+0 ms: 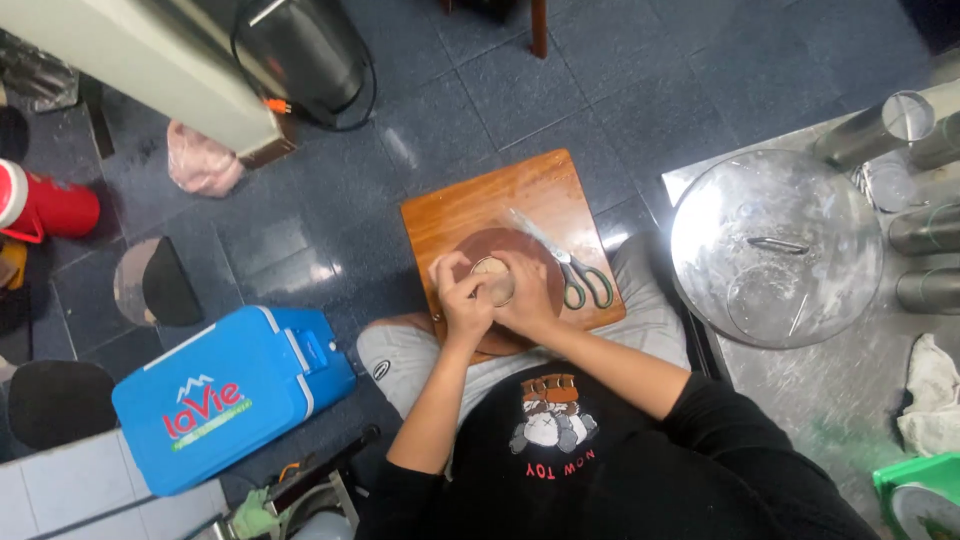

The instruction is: A person is manually pressing ground meat into a circular metal mold on a wooden board and placing paper discs on the portions.

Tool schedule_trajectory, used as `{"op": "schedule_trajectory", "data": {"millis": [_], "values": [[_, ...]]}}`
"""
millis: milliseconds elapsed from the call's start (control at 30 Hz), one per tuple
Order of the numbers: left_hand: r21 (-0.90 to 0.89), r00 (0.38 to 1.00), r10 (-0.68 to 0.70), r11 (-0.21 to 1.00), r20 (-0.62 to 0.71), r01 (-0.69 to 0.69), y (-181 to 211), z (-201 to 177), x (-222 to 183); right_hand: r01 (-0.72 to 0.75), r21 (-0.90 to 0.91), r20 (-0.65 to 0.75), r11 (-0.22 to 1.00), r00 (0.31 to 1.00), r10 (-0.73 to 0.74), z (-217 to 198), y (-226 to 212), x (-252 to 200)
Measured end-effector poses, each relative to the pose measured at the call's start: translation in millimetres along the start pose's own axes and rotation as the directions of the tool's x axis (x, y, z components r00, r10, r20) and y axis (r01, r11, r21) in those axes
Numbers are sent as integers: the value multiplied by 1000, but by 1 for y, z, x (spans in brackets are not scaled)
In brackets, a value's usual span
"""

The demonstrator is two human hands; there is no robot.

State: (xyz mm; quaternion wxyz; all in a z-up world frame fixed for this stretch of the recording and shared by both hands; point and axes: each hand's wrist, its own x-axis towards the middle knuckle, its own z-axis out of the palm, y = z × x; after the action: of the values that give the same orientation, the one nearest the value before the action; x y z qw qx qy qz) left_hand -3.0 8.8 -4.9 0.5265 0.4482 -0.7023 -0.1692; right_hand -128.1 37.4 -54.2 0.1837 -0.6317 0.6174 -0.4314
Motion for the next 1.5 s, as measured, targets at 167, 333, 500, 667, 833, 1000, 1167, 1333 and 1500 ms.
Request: {"op": "schedule_trajectory", "data": {"millis": [167, 333, 500, 667, 833, 1000, 1167, 1333, 1500], "values": [[-57, 995, -89, 994, 48, 92, 0, -6, 5, 113, 221, 354, 969, 916, -188, -50, 3, 42], [-162, 984, -66, 982, 166, 94, -13, -7, 14, 217, 455, 578, 864, 665, -472, -86, -21, 102], [-92, 986, -8, 995, 165, 24, -5, -11, 23, 62, 424, 624, 903, 703, -342, -51, -6, 89], [-30, 996, -69, 997, 58, 71, 1, -8, 6, 86, 72, 228, 994, 969, -100, -16, 11, 19], [-3, 992, -124, 992, 19, 124, 8, -5, -2, 56, -28, 99, 998, 994, -53, -30, 11, 11], [-27, 984, -86, 995, 158, 91, 7, -10, 14, 289, 442, 409, 849, 777, -478, -77, -20, 78], [-5, 990, 3, 1000, 144, -2, 6, -13, 23, 181, 351, 371, 919, 874, -314, -44, -1, 61], [-31, 993, 13, 999, 117, -10, 37, -28, 35, 214, 221, 256, 951, 929, -268, -50, -14, 52], [-9, 985, -91, 996, 146, 94, 1, -11, 12, 151, 118, 276, 981, 944, -179, -30, 13, 39]]}}
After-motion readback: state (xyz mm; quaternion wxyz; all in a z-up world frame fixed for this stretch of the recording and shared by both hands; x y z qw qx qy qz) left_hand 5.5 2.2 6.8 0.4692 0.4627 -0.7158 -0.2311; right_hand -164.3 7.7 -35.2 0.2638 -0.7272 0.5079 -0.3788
